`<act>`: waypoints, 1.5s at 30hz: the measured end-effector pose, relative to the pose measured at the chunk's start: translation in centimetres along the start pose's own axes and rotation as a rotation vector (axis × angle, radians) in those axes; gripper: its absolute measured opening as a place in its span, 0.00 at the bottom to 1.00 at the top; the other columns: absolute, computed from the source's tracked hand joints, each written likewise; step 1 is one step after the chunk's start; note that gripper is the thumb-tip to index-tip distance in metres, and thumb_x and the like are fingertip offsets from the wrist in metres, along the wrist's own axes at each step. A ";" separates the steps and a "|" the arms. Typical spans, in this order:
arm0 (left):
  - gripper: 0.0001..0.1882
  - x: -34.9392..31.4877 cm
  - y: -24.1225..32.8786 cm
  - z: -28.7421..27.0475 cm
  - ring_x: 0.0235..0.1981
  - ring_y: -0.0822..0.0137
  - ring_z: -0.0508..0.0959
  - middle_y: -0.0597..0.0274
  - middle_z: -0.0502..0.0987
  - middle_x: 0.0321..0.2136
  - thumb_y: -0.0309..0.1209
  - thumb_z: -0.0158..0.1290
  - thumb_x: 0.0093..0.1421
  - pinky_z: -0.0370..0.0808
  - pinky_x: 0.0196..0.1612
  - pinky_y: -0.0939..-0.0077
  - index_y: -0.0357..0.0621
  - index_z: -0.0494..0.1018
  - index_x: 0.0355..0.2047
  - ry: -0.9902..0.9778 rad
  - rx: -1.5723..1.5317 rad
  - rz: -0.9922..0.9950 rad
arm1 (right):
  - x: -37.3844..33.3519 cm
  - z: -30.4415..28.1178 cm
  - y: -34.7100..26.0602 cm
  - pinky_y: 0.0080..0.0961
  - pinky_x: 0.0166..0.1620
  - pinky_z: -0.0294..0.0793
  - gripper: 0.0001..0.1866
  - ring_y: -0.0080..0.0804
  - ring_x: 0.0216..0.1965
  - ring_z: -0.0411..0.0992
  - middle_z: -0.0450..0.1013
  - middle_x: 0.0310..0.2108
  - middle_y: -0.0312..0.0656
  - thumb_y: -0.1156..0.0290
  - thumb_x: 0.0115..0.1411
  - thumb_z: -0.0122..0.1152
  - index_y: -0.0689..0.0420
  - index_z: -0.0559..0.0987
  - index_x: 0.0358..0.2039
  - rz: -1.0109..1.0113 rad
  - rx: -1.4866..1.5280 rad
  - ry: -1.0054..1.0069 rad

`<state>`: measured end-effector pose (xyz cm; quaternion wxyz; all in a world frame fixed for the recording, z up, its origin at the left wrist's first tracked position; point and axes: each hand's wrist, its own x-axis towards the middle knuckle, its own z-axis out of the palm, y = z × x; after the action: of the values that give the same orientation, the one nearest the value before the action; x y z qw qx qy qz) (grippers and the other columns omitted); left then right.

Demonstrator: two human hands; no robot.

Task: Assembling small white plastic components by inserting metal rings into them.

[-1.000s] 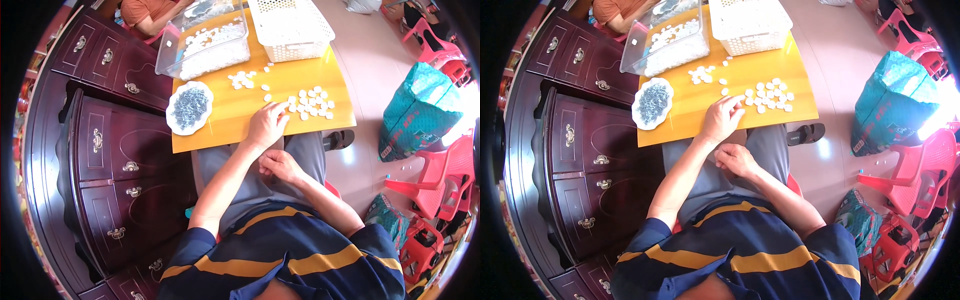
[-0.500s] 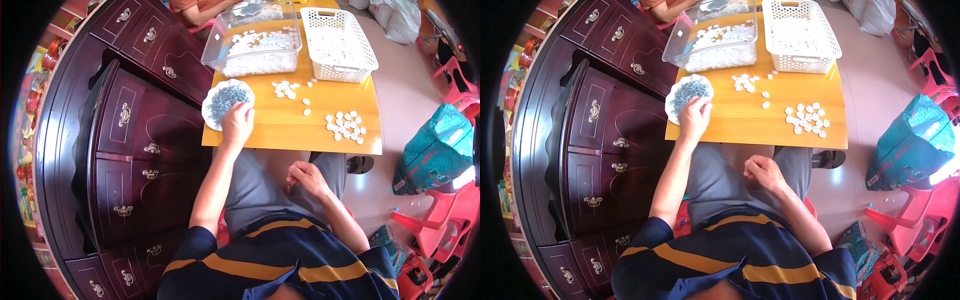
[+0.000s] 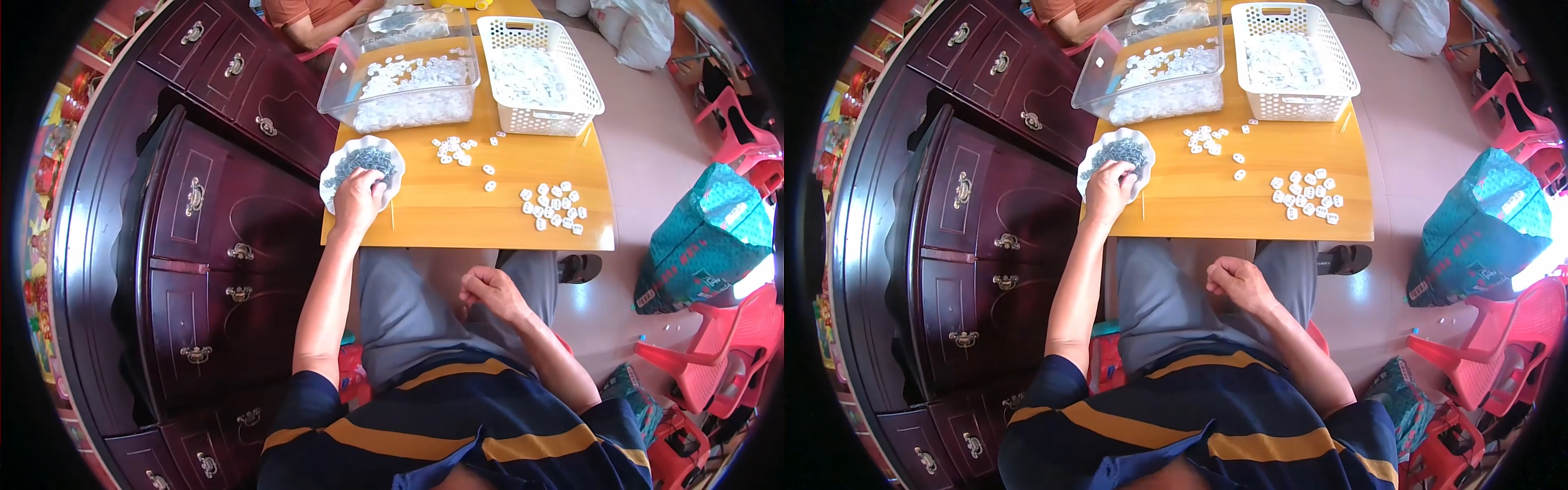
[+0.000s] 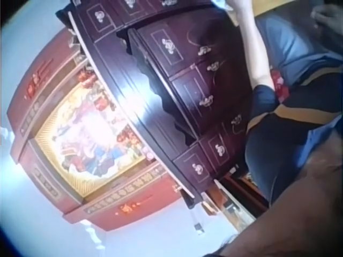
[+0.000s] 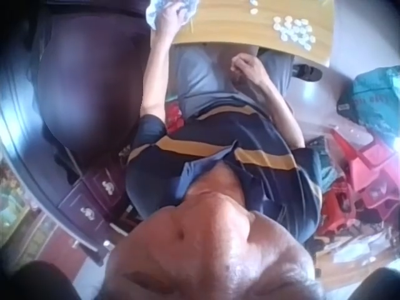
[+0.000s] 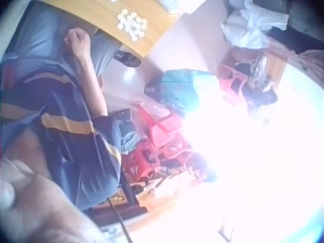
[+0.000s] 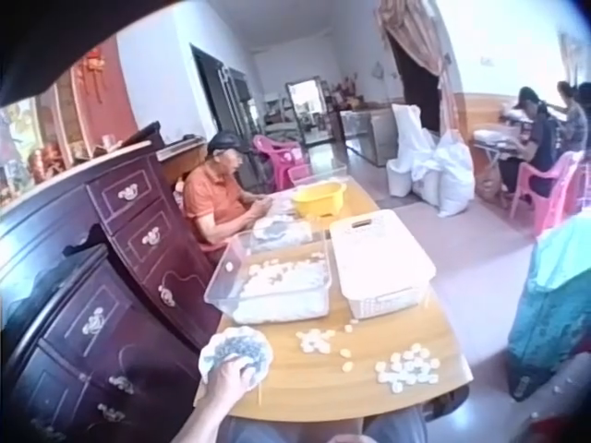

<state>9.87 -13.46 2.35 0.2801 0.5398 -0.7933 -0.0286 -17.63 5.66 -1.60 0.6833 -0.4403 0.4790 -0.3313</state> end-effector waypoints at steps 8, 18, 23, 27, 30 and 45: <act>0.02 0.5 0.2 0.0 0.31 0.51 0.81 0.54 0.80 0.28 0.24 0.61 0.55 0.77 0.35 0.61 0.43 0.79 0.30 -0.004 -0.010 0.031 | -0.1 0.0 0.1 0.21 0.39 0.78 0.14 0.22 0.31 0.77 0.79 0.28 0.37 0.64 0.69 0.54 0.62 0.80 0.33 0.002 0.011 0.017; 0.02 0.4 -0.6 0.3 0.29 0.50 0.81 0.52 0.81 0.27 0.22 0.59 0.56 0.77 0.33 0.60 0.41 0.77 0.30 0.029 0.023 0.077 | 0.1 0.0 0.3 0.21 0.40 0.77 0.16 0.22 0.31 0.77 0.79 0.28 0.37 0.62 0.69 0.55 0.62 0.80 0.32 -0.005 -0.007 0.020; 0.02 0.5 -0.1 0.0 0.27 0.55 0.82 0.54 0.80 0.25 0.22 0.59 0.56 0.78 0.32 0.64 0.41 0.77 0.30 0.026 -0.006 0.030 | 0.1 0.0 0.3 0.21 0.40 0.78 0.16 0.22 0.31 0.77 0.80 0.28 0.37 0.61 0.69 0.55 0.62 0.80 0.32 0.000 -0.002 0.025; 0.02 1.2 2.0 -0.1 0.26 0.58 0.83 0.55 0.81 0.25 0.23 0.60 0.56 0.77 0.30 0.66 0.42 0.77 0.30 0.028 -0.181 -0.031 | 0.2 -0.1 0.6 0.21 0.40 0.78 0.17 0.22 0.31 0.77 0.80 0.28 0.37 0.61 0.69 0.54 0.62 0.80 0.32 -0.006 -0.013 0.027; 0.02 1.6 5.7 0.2 0.26 0.64 0.83 0.56 0.82 0.25 0.23 0.61 0.56 0.78 0.30 0.71 0.41 0.79 0.30 -0.029 -0.334 -0.038 | 0.2 0.0 0.7 0.22 0.40 0.78 0.17 0.22 0.31 0.77 0.80 0.28 0.37 0.61 0.69 0.54 0.62 0.80 0.32 -0.010 -0.009 0.024; 0.04 2.1 10.8 7.5 0.27 0.57 0.82 0.54 0.80 0.26 0.20 0.58 0.55 0.79 0.31 0.66 0.39 0.77 0.32 -0.113 -0.441 0.106 | -0.1 -0.4 0.0 0.23 0.40 0.77 0.16 0.23 0.31 0.77 0.79 0.28 0.38 0.62 0.68 0.54 0.62 0.79 0.31 -0.031 0.032 0.039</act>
<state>-3.35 -12.71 0.63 0.3474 0.4206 -0.8096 -0.2167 -18.01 5.62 -1.57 0.6758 -0.4301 0.4799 -0.3577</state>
